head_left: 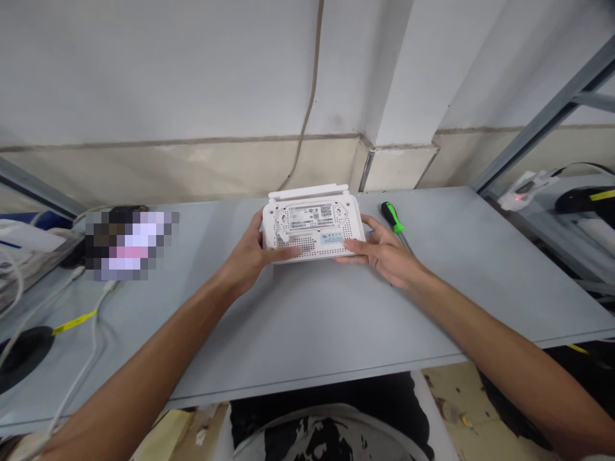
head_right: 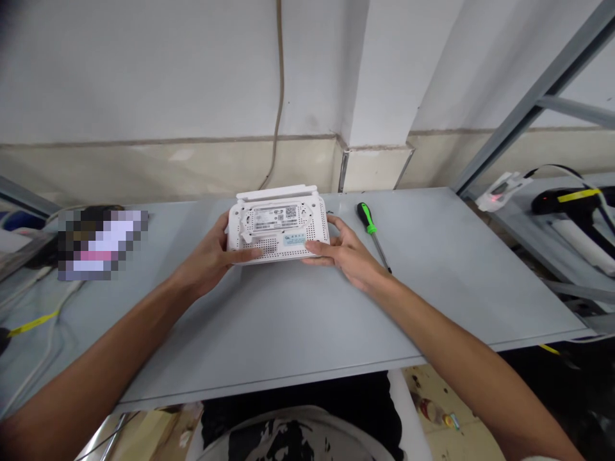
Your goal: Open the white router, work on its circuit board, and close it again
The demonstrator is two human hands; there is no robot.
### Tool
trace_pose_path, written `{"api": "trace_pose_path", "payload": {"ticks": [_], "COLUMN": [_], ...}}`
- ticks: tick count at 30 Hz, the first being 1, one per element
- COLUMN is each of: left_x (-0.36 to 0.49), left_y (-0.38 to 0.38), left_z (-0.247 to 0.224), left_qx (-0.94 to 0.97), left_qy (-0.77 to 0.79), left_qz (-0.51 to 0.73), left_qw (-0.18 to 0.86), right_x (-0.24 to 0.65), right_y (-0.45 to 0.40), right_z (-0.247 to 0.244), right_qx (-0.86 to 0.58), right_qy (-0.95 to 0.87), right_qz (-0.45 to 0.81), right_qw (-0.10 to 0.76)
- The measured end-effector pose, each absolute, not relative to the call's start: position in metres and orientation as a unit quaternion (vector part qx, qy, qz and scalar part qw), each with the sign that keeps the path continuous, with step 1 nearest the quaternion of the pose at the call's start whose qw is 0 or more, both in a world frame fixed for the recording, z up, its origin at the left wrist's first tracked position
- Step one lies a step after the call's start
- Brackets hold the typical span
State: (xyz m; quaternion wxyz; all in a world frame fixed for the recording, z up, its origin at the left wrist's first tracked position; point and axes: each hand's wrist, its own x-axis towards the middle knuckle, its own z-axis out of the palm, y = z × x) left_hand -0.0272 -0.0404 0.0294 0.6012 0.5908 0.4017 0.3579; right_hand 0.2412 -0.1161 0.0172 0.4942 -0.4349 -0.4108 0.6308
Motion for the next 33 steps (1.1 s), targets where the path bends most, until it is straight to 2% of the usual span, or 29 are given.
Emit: {"api": "trace_pose_path", "payload": {"ticks": [5, 11, 13, 17, 21, 26, 33], "left_x": [-0.026, -0.03, -0.031, -0.031, -0.032, -0.032, -0.03], "left_y": [-0.042, -0.04, -0.039, -0.039, -0.039, -0.037, -0.042], "left_z": [0.033, 0.038, 0.036, 0.033, 0.033, 0.033, 0.041], "left_qx": [0.583, 0.547, 0.54, 0.525, 0.52, 0.517, 0.532], "left_qy": [0.403, 0.429, 0.429, 0.429, 0.429, 0.416, 0.397], "left_qz": [0.379, 0.371, 0.368, 0.364, 0.356, 0.357, 0.365], "left_qw": [0.596, 0.615, 0.624, 0.639, 0.647, 0.657, 0.653], "right_x": [0.235, 0.242, 0.244, 0.244, 0.243, 0.242, 0.239], "right_y": [-0.12, -0.116, -0.115, -0.114, -0.112, -0.111, -0.112], "right_z": [0.022, 0.013, 0.004, -0.012, -0.015, -0.004, 0.002], "right_qx": [-0.434, -0.456, -0.479, -0.521, -0.479, -0.375, -0.324], "right_qy": [-0.414, -0.496, -0.573, -0.713, -0.768, -0.797, -0.771], "right_qz": [0.606, 0.56, 0.47, 0.174, -0.038, -0.154, -0.26], "right_qw": [0.523, 0.482, 0.471, 0.436, 0.423, 0.448, 0.482]}}
